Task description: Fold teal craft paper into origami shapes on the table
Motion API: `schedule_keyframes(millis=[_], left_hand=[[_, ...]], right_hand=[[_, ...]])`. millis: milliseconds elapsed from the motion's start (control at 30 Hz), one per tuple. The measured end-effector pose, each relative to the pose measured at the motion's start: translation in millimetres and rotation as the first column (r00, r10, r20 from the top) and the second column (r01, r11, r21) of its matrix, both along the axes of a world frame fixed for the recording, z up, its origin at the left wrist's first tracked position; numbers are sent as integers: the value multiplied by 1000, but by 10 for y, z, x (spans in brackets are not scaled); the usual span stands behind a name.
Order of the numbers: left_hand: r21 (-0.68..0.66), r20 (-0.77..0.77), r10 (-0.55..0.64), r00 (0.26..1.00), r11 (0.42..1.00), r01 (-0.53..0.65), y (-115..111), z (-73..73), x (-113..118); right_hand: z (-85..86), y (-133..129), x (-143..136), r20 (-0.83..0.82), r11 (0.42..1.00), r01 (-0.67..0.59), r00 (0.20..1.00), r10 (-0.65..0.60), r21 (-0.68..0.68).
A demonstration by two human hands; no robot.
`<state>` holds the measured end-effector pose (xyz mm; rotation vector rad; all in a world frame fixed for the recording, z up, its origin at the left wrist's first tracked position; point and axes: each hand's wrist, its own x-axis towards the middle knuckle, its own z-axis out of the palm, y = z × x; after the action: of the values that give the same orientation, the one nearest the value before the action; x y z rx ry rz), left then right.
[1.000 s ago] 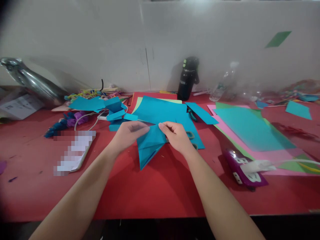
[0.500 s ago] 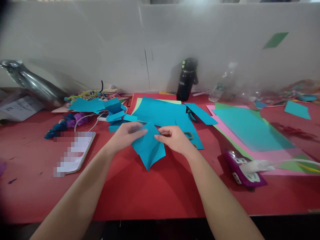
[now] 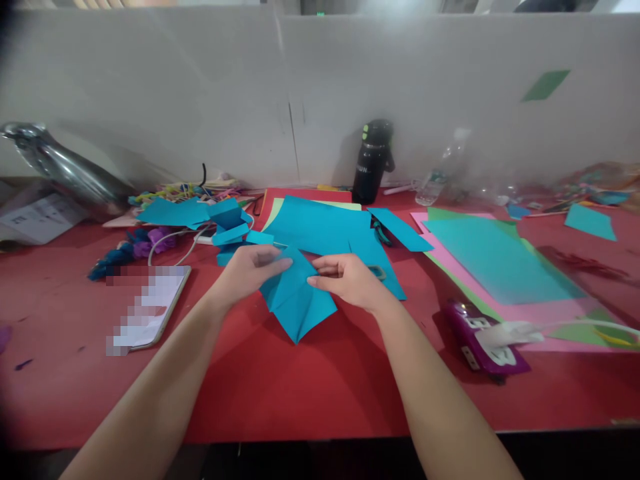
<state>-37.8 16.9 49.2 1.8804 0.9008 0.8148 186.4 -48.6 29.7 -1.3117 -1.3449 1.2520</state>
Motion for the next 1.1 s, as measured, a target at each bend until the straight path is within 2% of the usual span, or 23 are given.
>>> schedule_keyframes(millis=[267,400,567,733,900,1100], left_hand=[[-31,-14,25,1000,999,-26,-29,27,17],[-80,-1,-26,1000,996,26,-17,30,3],[-76,6,-61,998,995,61,28,-13,-25],[-51,15,-75,997,996,75,34,-45,-42],[-42,-20,-68,998,997,67,-25,8,-8],[-57,28,-64,998,996,65,-35,19,-5]], right_hand=[[25,8,-39,26,999,-34,999,34,33],[8,15,-33,10,1000,8,1000,-8,-23],[10,22,-51,-36,997,29,999,-32,-72],[-2,19,-65,-62,999,-7,998,4,-51],[-14,16,-75,-23,999,-33,999,33,-25],[-16,20,-82,-40,1000,-30,999,30,-4]])
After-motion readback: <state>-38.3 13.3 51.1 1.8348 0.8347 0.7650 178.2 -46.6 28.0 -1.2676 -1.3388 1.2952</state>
